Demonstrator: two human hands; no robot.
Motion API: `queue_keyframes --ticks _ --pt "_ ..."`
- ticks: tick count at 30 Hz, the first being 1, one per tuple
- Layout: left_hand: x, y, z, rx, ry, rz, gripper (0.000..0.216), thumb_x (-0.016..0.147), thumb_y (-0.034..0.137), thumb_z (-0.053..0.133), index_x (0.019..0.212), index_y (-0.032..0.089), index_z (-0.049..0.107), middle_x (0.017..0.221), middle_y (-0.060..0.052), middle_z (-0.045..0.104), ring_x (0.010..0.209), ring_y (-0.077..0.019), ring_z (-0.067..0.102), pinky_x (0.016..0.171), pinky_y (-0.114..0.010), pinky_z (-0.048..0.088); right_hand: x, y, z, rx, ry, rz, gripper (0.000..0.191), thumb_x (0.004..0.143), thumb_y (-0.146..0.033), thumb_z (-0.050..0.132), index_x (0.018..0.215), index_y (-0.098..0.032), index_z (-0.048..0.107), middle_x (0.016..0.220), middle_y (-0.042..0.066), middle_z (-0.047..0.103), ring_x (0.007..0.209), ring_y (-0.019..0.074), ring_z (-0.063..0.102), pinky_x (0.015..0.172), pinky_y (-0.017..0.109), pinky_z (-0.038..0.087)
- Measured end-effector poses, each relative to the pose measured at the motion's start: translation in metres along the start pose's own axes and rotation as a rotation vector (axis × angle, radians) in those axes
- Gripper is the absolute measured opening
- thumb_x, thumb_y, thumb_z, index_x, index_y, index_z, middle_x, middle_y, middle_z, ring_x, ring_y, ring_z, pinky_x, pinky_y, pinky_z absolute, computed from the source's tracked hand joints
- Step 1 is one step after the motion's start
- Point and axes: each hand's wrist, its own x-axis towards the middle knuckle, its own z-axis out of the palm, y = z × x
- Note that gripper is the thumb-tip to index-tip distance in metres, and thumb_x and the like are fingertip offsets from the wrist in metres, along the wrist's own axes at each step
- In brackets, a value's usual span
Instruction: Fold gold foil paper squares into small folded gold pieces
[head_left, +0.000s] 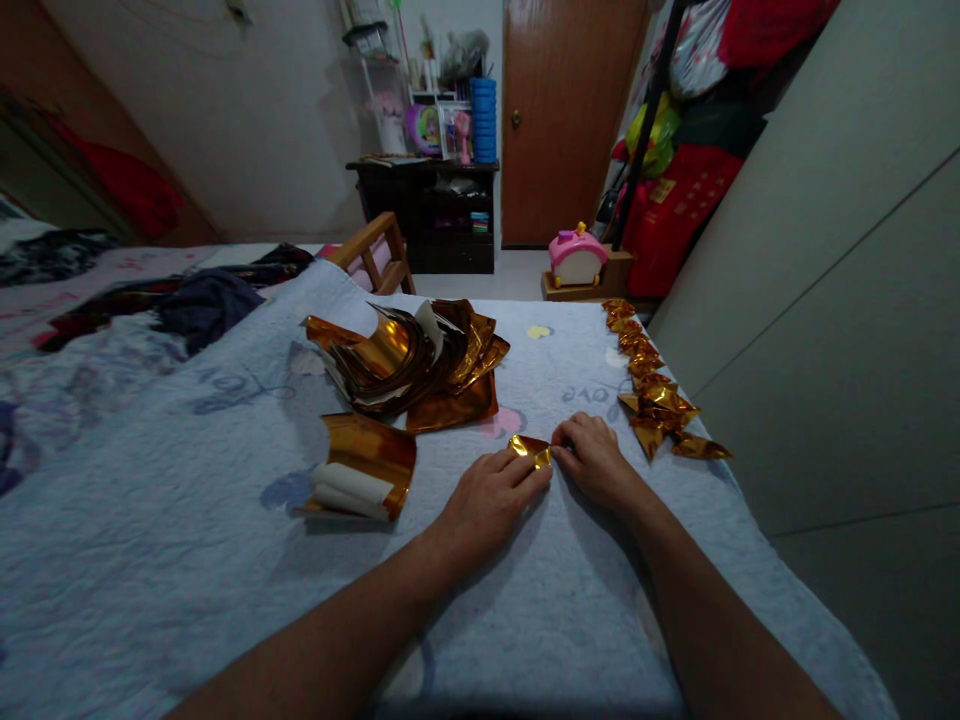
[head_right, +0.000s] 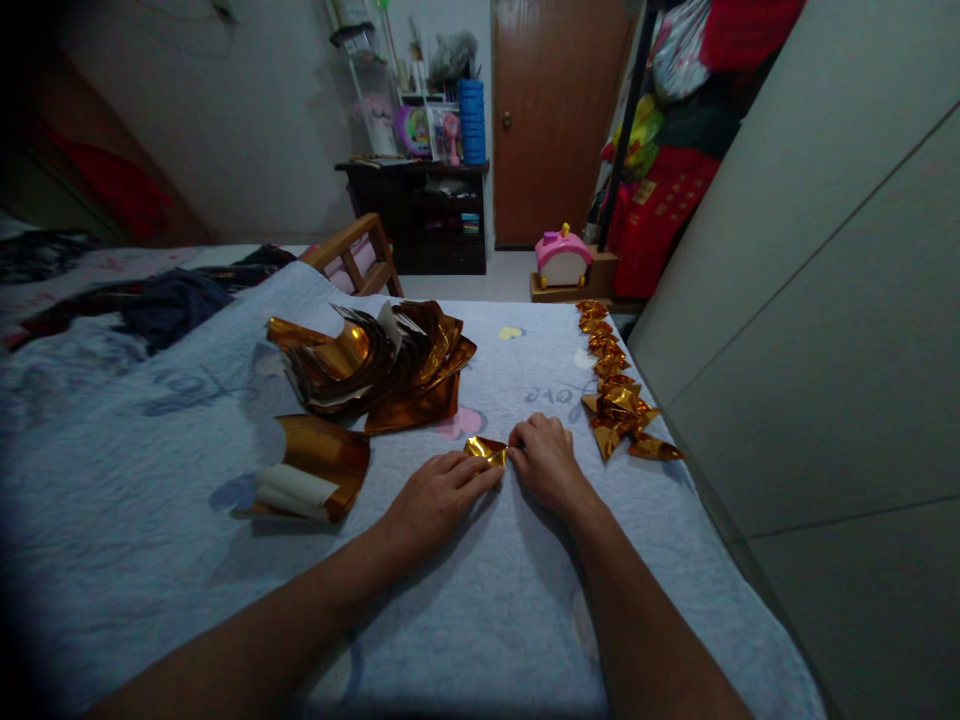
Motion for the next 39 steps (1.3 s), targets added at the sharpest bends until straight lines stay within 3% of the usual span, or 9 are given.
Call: queue_keyframes --ticks 14,26,39 --pt "0.0014 0.0003 -0.0022 0.013 -0.009 0.028 0.026 0.101 0.023 0.053 0.126 0.022 0.06 0.13 -0.001 0.068 0.108 -0.0215 0.06 0.085 -0.036 0.051 0.0004 -0.0038 -0.0002 -0.03 0.005 0.026 0.004 0.09 -0.02 0.064 0.089 -0.021 0.068 0.1 0.007 0.064 0.097 0.0241 0.052 0.084 0.035 0.034" --pt "0.0015 -0.0001 -0.0014 0.018 0.002 0.032 0.024 0.1 0.022 0.056 0.123 0.02 0.063 0.126 -0.003 0.07 0.108 -0.0225 0.062 0.084 -0.037 0.053 -0.0016 -0.0023 0.0014 -0.005 0.006 0.006 0.005 0.089 -0.022 0.062 0.091 -0.02 0.066 0.099 0.007 0.062 0.098 0.0259 0.052 0.085 0.037 0.034" --pt "0.0011 -0.0001 -0.0021 -0.003 -0.034 0.023 0.024 0.098 0.021 0.059 0.121 0.021 0.062 0.124 -0.005 0.069 0.112 -0.0234 0.061 0.086 -0.038 0.053 -0.0042 -0.002 0.0069 -0.086 0.065 -0.019 0.027 0.083 -0.035 0.07 0.106 -0.022 0.062 0.116 0.01 0.058 0.109 0.0298 0.051 0.09 0.041 0.039"
